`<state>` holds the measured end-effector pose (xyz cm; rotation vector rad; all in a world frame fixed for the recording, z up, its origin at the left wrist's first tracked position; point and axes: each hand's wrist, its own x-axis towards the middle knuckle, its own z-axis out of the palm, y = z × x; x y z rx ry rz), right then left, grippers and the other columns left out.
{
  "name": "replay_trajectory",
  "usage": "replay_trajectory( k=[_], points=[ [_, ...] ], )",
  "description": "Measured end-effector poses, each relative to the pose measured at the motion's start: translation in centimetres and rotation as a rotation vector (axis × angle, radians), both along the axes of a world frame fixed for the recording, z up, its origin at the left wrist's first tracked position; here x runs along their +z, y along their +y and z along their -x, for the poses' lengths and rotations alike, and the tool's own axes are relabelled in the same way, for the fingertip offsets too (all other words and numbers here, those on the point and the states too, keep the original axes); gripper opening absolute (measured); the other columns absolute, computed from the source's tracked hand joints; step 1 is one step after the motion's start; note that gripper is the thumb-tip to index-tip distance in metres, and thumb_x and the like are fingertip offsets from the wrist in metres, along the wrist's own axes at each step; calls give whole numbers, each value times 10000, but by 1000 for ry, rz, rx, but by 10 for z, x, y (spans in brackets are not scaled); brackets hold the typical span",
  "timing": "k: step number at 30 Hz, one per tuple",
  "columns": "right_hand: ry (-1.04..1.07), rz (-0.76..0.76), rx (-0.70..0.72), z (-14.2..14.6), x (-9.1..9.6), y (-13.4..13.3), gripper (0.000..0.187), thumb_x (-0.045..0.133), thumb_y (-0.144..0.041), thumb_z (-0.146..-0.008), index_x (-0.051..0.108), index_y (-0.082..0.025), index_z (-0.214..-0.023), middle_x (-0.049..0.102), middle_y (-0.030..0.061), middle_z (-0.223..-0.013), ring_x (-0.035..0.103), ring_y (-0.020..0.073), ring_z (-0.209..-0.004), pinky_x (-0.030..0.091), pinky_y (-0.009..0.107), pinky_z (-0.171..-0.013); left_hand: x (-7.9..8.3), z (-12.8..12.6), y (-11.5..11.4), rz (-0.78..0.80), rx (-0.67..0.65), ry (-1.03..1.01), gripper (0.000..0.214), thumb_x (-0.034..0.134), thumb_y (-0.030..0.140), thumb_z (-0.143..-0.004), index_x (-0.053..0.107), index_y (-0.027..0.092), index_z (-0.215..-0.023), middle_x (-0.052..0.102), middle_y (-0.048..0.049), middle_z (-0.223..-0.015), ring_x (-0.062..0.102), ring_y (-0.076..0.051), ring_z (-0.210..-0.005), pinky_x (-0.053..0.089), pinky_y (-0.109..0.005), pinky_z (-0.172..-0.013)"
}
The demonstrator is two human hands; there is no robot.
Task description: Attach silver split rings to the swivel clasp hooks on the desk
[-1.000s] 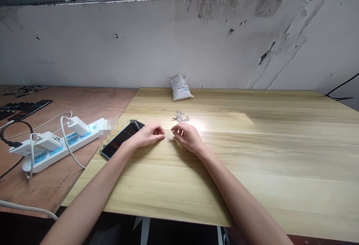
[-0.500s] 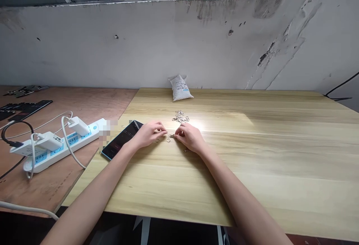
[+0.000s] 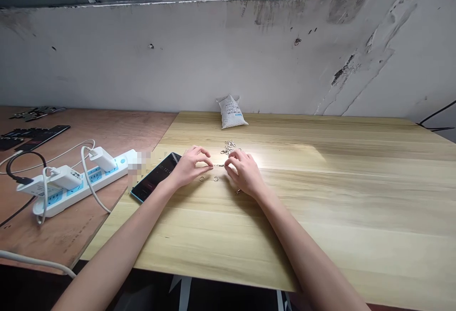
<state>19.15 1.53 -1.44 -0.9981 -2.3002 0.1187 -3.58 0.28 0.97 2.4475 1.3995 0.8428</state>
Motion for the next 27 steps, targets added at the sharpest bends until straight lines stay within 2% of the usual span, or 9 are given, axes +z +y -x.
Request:
replay_trajectory(
  k=[4, 7, 14, 21, 27],
  points=[
    [-4, -42, -27, 0, 1, 0, 145, 482, -239, -964, 626, -225, -945, 597, 114, -1230, 550, 255, -1119, 407, 408, -916, 0, 0, 0, 17, -3, -46, 44, 714, 258, -837, 734, 244, -801, 643, -27, -1123, 520, -215, -1088, 389, -404, -983],
    [0, -73, -38, 2, 3, -2, 154, 488, -243, -966, 635, -225, -928, 589, 110, -1278, 531, 259, -1155, 393, 417, -941, -1, 0, 1, 15, -13, -75, 47, 715, 269, -838, 733, 246, -801, 637, -25, -1160, 511, -217, -1128, 376, -414, -1011],
    [8, -124, -82, 2, 2, -3, 160, 508, -261, -962, 660, -232, -923, 601, 100, -1255, 540, 256, -1128, 374, 425, -955, 0, -1, 0, 14, -7, -82, 42, 714, 273, -839, 736, 250, -812, 632, -32, -1185, 501, -224, -1168, 366, -435, -1036],
    [-2, -147, -74, 4, 2, -3, 156, 519, -265, -961, 664, -236, -911, 605, 98, -1249, 487, 268, -1237, 360, 426, -977, 3, -2, -2, 9, 3, -82, 46, 714, 276, -840, 735, 253, -806, 634, -26, -1183, 499, -227, -1178, 358, -442, -1042],
    [7, -148, -97, 3, 3, -4, 144, 533, -269, -956, 665, -240, -908, 603, 95, -1241, 515, 265, -1187, 361, 423, -963, 2, -2, -1, -3, 7, -102, 49, 721, 259, -834, 728, 246, -787, 642, -20, -1158, 501, -218, -1179, 344, -434, -1050]
  ],
)
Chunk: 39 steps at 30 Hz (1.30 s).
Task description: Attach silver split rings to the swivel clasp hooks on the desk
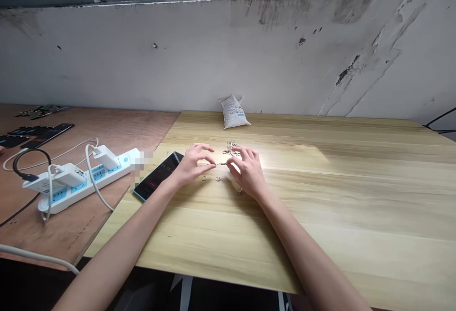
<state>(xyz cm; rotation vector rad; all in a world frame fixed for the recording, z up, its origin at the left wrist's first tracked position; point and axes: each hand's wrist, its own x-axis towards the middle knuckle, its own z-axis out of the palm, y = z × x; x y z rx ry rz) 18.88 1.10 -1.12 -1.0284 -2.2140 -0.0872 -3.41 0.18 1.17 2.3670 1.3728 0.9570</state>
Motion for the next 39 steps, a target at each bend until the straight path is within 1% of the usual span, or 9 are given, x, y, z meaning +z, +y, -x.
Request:
replay_trajectory(
  k=[9, 17, 24, 29, 34, 39],
  points=[
    [-8, -2, 4, 4, 2, -3, 155, 530, -267, -956, 673, -236, -906, 607, 95, -1214, 535, 251, -1132, 356, 410, -960, -2, -1, 1, 9, -13, -10, 52, 716, 270, -839, 725, 243, -796, 646, -27, -1176, 496, -226, -1188, 337, -449, -1054],
    [41, -72, -7, 1, 0, -1, 117, 567, -264, -938, 667, -238, -881, 619, 86, -1168, 553, 251, -1079, 380, 420, -927, -2, 0, 1, 2, -7, -29, 55, 717, 257, -836, 719, 240, -784, 652, -21, -1159, 503, -230, -1184, 337, -456, -1049],
    [31, -81, -12, 3, -2, -1, 115, 569, -251, -937, 669, -237, -882, 620, 89, -1173, 561, 253, -1071, 391, 421, -918, -3, -1, 1, -5, -12, -33, 53, 721, 254, -832, 719, 243, -780, 658, -25, -1162, 505, -240, -1192, 335, -475, -1056],
    [9, -106, -18, 4, -1, -2, 122, 556, -245, -941, 664, -230, -886, 625, 97, -1159, 562, 253, -1060, 395, 418, -906, -2, -2, 0, 30, -22, -67, 62, 726, 242, -825, 715, 234, -764, 674, -25, -1157, 494, -255, -1224, 338, -483, -1052],
    [-70, -186, -19, 5, 2, -3, 133, 540, -214, -940, 657, -214, -877, 634, 103, -1136, 558, 246, -1043, 385, 416, -924, -3, -4, -1, 69, 3, -83, 58, 720, 228, -825, 713, 234, -767, 682, -24, -1157, 491, -263, -1226, 317, -504, -1066],
    [-135, -233, -24, 7, 3, -5, 141, 537, -162, -922, 655, -209, -861, 638, 102, -1110, 552, 244, -1049, 367, 422, -958, -5, -4, 1, 153, -20, -190, 61, 710, 206, -816, 709, 217, -757, 686, -44, -1126, 503, -256, -1199, 354, -490, -1071]
  ],
)
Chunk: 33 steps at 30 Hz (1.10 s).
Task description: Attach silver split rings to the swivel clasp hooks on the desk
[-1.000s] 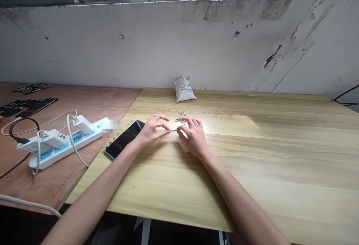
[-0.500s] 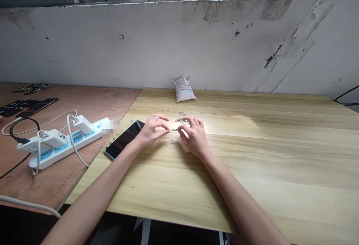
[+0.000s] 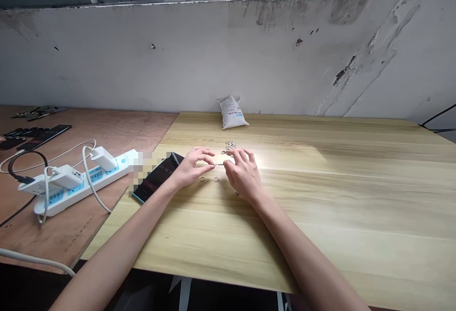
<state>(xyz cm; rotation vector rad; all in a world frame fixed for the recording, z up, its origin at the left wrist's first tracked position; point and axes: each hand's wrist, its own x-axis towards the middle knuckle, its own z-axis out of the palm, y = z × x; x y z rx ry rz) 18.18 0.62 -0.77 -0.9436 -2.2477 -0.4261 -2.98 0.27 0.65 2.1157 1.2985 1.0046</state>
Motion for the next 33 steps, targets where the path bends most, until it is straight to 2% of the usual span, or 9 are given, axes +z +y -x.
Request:
replay_trajectory(
  k=[3, 12, 18, 23, 26, 30, 33],
  points=[
    [-20, 11, 2, -1, 0, 0, 145, 537, -150, -916, 659, -205, -860, 638, 101, -1099, 553, 239, -1037, 365, 423, -970, -2, 0, 1, 48, -29, -50, 66, 705, 217, -819, 706, 210, -754, 686, -51, -1125, 509, -246, -1193, 377, -469, -1070],
    [-117, 61, 73, -3, 6, -3, 175, 515, -117, -909, 656, -212, -871, 666, 63, -1081, 535, 237, -1153, 306, 441, -1057, -5, -1, 1, 44, -45, -61, 70, 706, 233, -812, 704, 214, -745, 695, -54, -1087, 518, -243, -1187, 391, -467, -1061],
    [-75, 104, 104, 1, 5, -6, 153, 520, -130, -907, 644, -205, -857, 677, 48, -964, 568, 226, -1056, 327, 424, -1025, 2, -2, -1, 156, -2, -124, 80, 734, 294, -778, 733, 222, -744, 700, -59, -1059, 560, -244, -1142, 417, -440, -1034],
    [11, 131, 87, 4, 5, -6, 143, 512, -174, -926, 635, -211, -865, 668, 55, -953, 566, 225, -962, 363, 416, -963, 5, -2, 0, 204, 53, -202, 114, 751, 332, -749, 748, 218, -759, 676, -79, -1091, 561, -270, -1156, 478, -416, -942],
    [116, 215, 99, 7, 3, -7, 133, 524, -198, -922, 629, -220, -843, 663, 56, -921, 574, 220, -905, 387, 413, -915, 2, -5, 1, 206, 85, -286, 140, 760, 338, -734, 742, 199, -746, 679, -85, -1063, 603, -255, -1093, 472, -415, -953],
    [351, 425, 128, 8, -1, -5, 115, 566, -250, -905, 629, -227, -811, 654, 38, -874, 598, 207, -872, 426, 385, -832, -1, -11, 1, 220, 76, -434, 193, 764, 371, -726, 723, 185, -757, 697, -80, -1009, 637, -229, -1041, 460, -405, -976],
    [502, 561, 155, 6, -2, -2, 139, 573, -315, -909, 630, -231, -814, 636, 48, -903, 601, 215, -891, 470, 366, -770, 2, -14, -2, 203, 37, -413, 158, 762, 336, -732, 711, 187, -747, 700, -70, -996, 637, -222, -1040, 449, -406, -989]
  ],
)
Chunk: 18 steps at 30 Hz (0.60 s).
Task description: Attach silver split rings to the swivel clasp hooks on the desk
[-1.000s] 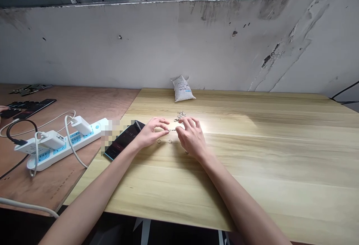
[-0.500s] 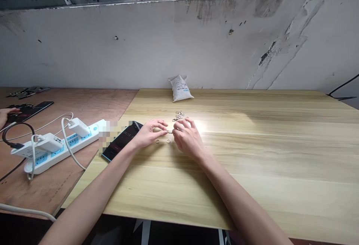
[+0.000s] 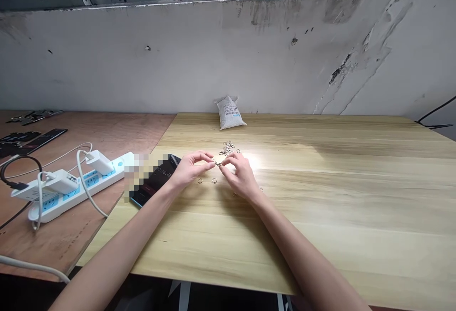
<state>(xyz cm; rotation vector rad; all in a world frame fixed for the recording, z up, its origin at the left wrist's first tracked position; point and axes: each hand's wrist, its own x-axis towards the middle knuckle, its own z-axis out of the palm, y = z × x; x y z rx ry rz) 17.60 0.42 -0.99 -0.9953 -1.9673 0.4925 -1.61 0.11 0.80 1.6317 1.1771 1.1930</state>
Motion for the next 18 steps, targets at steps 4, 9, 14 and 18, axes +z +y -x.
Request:
replay_trajectory(
  k=[4, 9, 14, 18],
  points=[
    [40, 70, 34, -3, 1, 1, 159, 564, -350, -924, 653, -233, -861, 614, 83, -1051, 586, 245, -1040, 497, 376, -781, 3, -2, -3, -87, 43, 95, 122, 765, 291, -736, 697, 195, -702, 704, -56, -966, 626, -220, -1024, 425, -416, -1001],
    [4, 26, 29, -5, 3, 0, 136, 564, -318, -933, 665, -239, -887, 583, 96, -1247, 541, 264, -1203, 477, 441, -910, -1, -1, -2, -151, 97, 118, 130, 770, 305, -746, 696, 198, -754, 699, -45, -957, 621, -217, -1023, 417, -406, -994],
    [-31, -21, 21, -7, 4, 1, 119, 583, -306, -926, 680, -248, -887, 567, 103, -1317, 512, 279, -1260, 458, 486, -961, 2, 2, -1, -68, 68, 114, 177, 781, 343, -739, 729, 206, -839, 711, -53, -991, 631, -229, -1036, 424, -409, -998],
    [-49, -18, 44, -10, 4, 5, 120, 595, -313, -921, 693, -249, -895, 553, 101, -1364, 481, 283, -1311, 419, 531, -1027, 7, 4, -2, -63, 10, 145, 127, 768, 336, -753, 747, 211, -754, 709, -63, -1022, 626, -236, -1042, 441, -417, -981]
  ],
)
